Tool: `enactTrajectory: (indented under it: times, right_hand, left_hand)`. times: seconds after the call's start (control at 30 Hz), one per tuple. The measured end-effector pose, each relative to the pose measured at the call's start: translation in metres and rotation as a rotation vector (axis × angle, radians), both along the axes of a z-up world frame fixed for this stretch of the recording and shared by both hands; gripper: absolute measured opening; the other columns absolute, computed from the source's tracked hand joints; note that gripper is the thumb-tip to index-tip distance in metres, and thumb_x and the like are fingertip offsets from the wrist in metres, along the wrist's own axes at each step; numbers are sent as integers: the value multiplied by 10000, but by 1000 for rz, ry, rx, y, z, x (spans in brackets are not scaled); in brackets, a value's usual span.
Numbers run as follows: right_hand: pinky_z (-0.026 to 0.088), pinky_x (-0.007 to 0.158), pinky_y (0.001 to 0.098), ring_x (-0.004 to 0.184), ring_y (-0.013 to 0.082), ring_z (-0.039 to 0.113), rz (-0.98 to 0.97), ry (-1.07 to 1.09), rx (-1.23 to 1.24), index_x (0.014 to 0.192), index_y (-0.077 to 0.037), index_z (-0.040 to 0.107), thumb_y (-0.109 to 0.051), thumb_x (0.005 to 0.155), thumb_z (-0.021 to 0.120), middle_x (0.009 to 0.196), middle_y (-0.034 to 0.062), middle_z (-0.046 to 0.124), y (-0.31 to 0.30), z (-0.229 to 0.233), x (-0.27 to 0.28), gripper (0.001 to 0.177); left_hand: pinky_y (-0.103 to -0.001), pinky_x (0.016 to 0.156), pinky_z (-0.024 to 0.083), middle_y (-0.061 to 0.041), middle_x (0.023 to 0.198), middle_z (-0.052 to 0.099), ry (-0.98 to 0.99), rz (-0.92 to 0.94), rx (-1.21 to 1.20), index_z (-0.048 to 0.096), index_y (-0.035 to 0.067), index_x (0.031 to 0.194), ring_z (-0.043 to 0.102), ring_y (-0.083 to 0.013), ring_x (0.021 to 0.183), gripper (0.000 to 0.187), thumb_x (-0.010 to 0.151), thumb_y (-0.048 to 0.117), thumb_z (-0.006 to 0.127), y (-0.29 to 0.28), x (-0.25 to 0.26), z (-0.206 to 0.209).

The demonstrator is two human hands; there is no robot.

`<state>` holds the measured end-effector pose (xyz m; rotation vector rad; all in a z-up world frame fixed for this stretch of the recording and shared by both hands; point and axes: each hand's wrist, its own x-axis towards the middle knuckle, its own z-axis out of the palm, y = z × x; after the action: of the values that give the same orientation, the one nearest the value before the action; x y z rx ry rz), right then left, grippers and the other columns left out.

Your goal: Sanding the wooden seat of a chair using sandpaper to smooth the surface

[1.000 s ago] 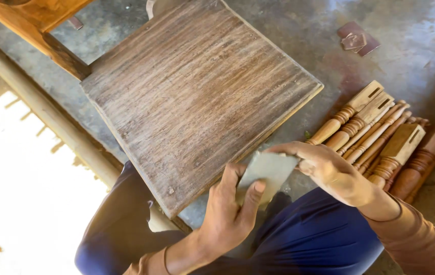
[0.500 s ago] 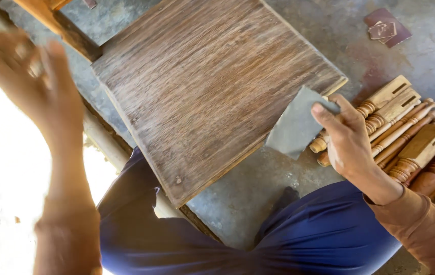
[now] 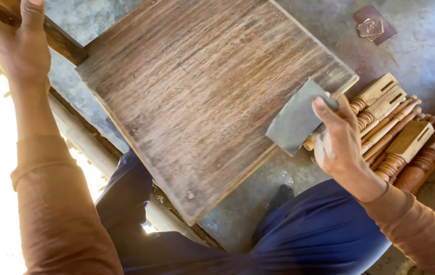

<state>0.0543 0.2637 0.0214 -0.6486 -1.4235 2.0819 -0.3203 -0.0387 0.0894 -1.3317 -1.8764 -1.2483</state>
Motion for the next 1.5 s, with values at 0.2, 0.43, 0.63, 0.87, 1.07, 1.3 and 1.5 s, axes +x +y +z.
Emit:
enactTrajectory:
  times: [0.2, 0.43, 0.63, 0.87, 1.07, 1.3, 1.5]
  right_hand:
    - [235, 1054, 592, 1350, 360, 328, -56, -484, 135, 1309, -108, 408, -349, 708, 588, 1443, 153, 374, 68, 46, -32, 672]
    - [609, 869, 458, 1186, 337, 471, -470, -280, 259, 1320, -48, 403, -544, 815, 843, 1285, 202, 436, 125, 27, -1, 833]
    - [512, 435, 264, 483, 187, 548, -811, -35, 653, 1219, 154, 611, 108, 1064, 575, 804, 165, 637, 19, 85, 46, 165]
    - [304, 428, 195, 536, 112, 465, -172, -255, 1918, 789, 17, 537, 220, 911, 620, 879, 143, 700, -73, 82, -10, 251]
    - [491, 946, 329, 1183, 247, 577, 96, -472, 1832, 1164, 37, 601, 6, 825, 655, 1227, 116, 641, -120, 73, -20, 345]
    - [541, 986, 332, 1226, 379, 528, 239, -355, 1634, 1321, 44, 392, 172, 810, 544, 1336, 245, 492, -168, 63, -26, 548]
    - [394, 517, 231, 692, 169, 423, 279, -335, 1284, 1148, -1, 480, 248, 773, 408, 931, 95, 483, -146, 69, -35, 455]
  left_hand:
    - [-392, 921, 520, -336, 1258, 601, -224, 86, 67, 232, 12, 1424, 618, -358, 1045, 478, 1208, -34, 655, -13, 62, -15]
    - [-390, 803, 465, -253, 1076, 505, -90, 76, -123, 336, -102, 1194, 503, -318, 861, 456, 1015, -146, 754, -30, 76, 22]
    - [-495, 985, 478, -347, 1329, 419, -124, -41, -178, 226, -78, 1400, 534, -473, 1173, 518, 1095, 90, 608, -32, 65, 19]
    - [-311, 776, 503, -120, 829, 560, -512, -302, -126, 585, -87, 950, 529, -191, 736, 187, 1032, 63, 661, -38, 27, -8]
    - [-267, 661, 437, -129, 837, 567, -522, -334, -139, 553, -92, 941, 497, -177, 693, 181, 1028, 2, 680, -44, 24, -10]
    - [-267, 553, 415, -69, 675, 522, -475, -408, -95, 495, 14, 730, 454, -153, 540, 339, 997, -50, 693, -41, 18, -14]
    - [-262, 524, 366, -70, 655, 510, -428, -426, -83, 461, 10, 682, 414, -148, 501, 448, 1035, -59, 729, -43, 17, -16]
